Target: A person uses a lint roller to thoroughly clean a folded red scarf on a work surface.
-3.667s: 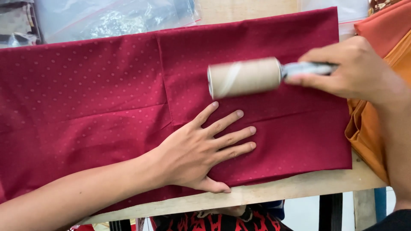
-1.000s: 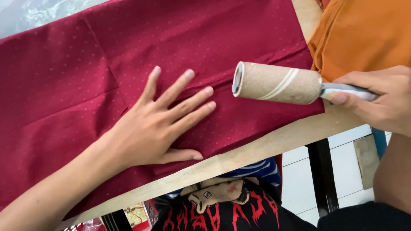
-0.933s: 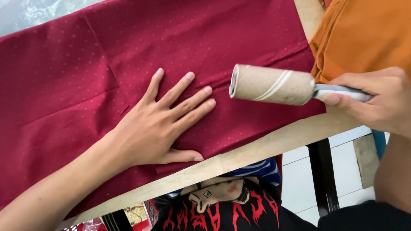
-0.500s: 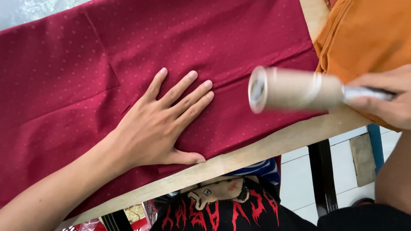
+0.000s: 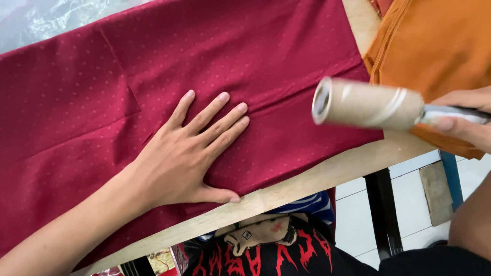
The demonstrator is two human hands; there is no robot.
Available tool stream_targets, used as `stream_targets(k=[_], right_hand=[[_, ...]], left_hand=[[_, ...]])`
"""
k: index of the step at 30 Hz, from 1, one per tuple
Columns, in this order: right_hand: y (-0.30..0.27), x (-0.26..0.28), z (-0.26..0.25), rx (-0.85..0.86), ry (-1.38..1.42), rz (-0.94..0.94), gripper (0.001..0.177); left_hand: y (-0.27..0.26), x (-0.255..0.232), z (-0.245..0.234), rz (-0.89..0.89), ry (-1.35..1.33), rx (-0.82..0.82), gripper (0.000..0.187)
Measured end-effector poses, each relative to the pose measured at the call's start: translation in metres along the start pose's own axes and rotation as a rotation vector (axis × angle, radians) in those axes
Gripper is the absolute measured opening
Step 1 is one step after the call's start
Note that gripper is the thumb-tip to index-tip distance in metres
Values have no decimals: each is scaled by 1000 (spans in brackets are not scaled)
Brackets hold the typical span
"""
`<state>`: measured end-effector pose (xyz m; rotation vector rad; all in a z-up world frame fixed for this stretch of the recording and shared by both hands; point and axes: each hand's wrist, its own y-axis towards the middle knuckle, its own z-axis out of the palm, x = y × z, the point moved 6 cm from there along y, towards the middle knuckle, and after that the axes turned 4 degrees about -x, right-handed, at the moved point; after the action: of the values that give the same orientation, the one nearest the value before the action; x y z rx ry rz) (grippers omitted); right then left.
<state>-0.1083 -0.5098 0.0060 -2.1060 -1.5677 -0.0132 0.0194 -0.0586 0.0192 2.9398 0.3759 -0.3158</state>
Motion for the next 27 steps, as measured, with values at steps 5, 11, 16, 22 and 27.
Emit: stream_targets(k=[5,11,16,22,27], right_hand=[[-49,18,24,-346,232,113,34],[-89,87,47,-410,-72,166,33],[-93,106,67,-379,-210,155,31],[-101,81,56,-490,-451,209,41],[-122,95,48,-483,-360,217,30]], left_hand=[[41,4,-37,-39,-94,-47,72],[141,20,-29,74,-60,-441,26],[180,36,32,73,-96,-330,43],[176,37,49,42,-18,-205,63],[173,32,41,105,-82,-205,102]])
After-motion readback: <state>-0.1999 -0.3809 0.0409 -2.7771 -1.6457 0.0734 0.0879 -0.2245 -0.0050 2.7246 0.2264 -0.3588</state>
